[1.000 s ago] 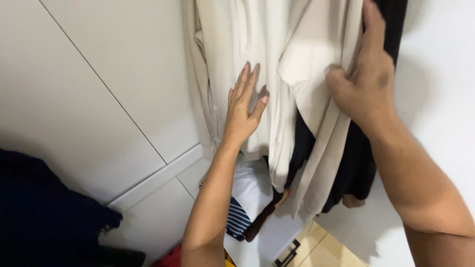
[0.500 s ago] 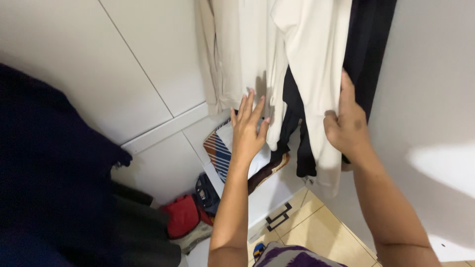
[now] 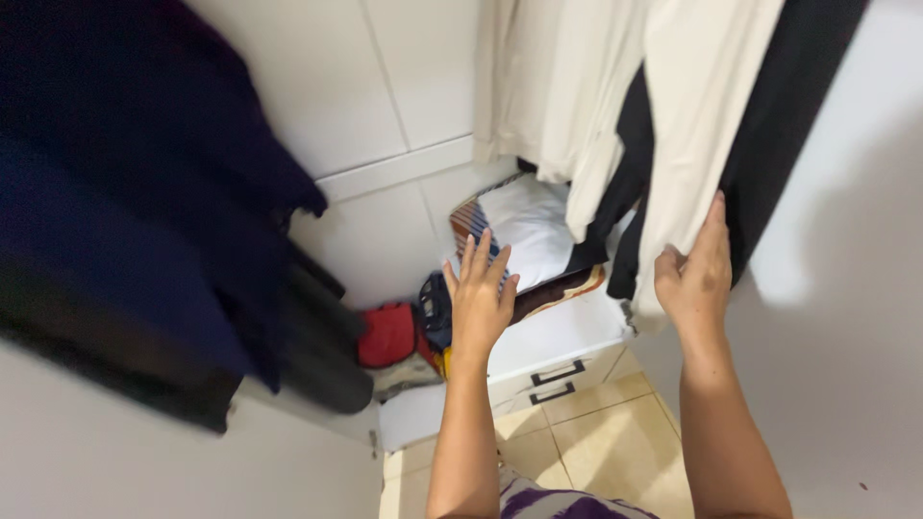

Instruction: The person picks up various garments from a bed, places each on a hanger, and hangs them in a wardrobe. Items handled include a dark blue top, a white zip-up top, a pink t-shirt, a gray long-sleeve shirt, a maroon polo, a navy t-shirt, a gray jacket, and a navy hoodie.

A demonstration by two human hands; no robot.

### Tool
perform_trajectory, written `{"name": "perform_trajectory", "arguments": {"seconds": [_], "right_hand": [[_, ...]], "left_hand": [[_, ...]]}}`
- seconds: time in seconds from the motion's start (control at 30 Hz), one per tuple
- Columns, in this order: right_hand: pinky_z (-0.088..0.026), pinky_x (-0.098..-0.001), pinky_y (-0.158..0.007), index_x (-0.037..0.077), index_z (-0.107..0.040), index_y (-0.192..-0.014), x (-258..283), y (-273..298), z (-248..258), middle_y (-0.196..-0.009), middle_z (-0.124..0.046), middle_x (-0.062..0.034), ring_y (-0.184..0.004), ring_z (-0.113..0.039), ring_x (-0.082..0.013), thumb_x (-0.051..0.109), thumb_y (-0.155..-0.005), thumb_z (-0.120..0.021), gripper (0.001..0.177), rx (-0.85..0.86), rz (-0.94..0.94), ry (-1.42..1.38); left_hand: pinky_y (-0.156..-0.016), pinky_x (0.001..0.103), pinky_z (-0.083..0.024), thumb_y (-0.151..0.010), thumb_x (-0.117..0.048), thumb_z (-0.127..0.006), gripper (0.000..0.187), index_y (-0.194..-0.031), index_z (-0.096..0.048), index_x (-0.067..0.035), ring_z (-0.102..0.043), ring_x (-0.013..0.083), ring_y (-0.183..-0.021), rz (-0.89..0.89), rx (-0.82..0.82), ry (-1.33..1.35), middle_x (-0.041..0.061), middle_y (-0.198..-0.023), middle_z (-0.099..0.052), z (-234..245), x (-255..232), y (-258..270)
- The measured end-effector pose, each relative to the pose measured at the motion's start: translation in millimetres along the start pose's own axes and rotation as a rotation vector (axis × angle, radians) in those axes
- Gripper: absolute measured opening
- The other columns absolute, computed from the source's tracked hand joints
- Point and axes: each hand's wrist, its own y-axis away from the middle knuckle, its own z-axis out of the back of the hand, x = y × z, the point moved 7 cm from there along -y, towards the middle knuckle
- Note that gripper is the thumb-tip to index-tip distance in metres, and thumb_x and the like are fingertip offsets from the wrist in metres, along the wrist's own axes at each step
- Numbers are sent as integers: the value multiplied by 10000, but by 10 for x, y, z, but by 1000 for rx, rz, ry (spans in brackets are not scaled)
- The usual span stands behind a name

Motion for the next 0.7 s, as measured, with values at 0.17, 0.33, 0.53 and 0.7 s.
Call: {"name": "perform_trajectory", "arguments": {"seconds": [0.17, 0.33, 0.53, 0.7], "right_hand": [[-182, -596, -1296, -118, -204, -1646, 58, 379, -162, -1687, -171, -400, -1586, -145, -539, 105, -890, -756, 962, 17, 46, 115], [-119, -686, -1259, -80, -259, -1661, 226, 593, -355, -1704, -95, -402, -1599, -42, -546, 171, -887, -790, 972, 92, 11, 128], [-116, -704, -1228, -25, -433, -1569, 617, 1026, -760, -1688, -149, -393, -1580, -95, -549, 258, -839, -802, 866, 229, 99, 113], [-132, -715, -1185, 6, -495, -1521, 976, 1663, -1269, -1636, -264, -381, -1551, -123, -534, 360, -859, -772, 799, 438, 233, 17]], "left_hand": [[-1168, 706, -166, -910, -246, -688, 428, -1319, -677, -122, -362, 364, -1491, 65, -14, -104, 132, -1579, -459, 286, 146, 452], [-1168, 708, -160, -910, -242, -694, 436, -1327, -677, -117, -356, 368, -1488, 107, -44, -144, 139, -1560, -472, 636, 259, 758], [-1171, 699, -152, -890, -239, -708, 449, -1314, -671, -96, -354, 365, -1484, 188, -46, -181, 153, -1550, -475, 1099, 354, 1273], [-1174, 694, -152, -893, -227, -709, 444, -1318, -681, -102, -348, 363, -1493, 311, -54, -215, 150, -1553, -482, 1514, 487, 1961]]}}
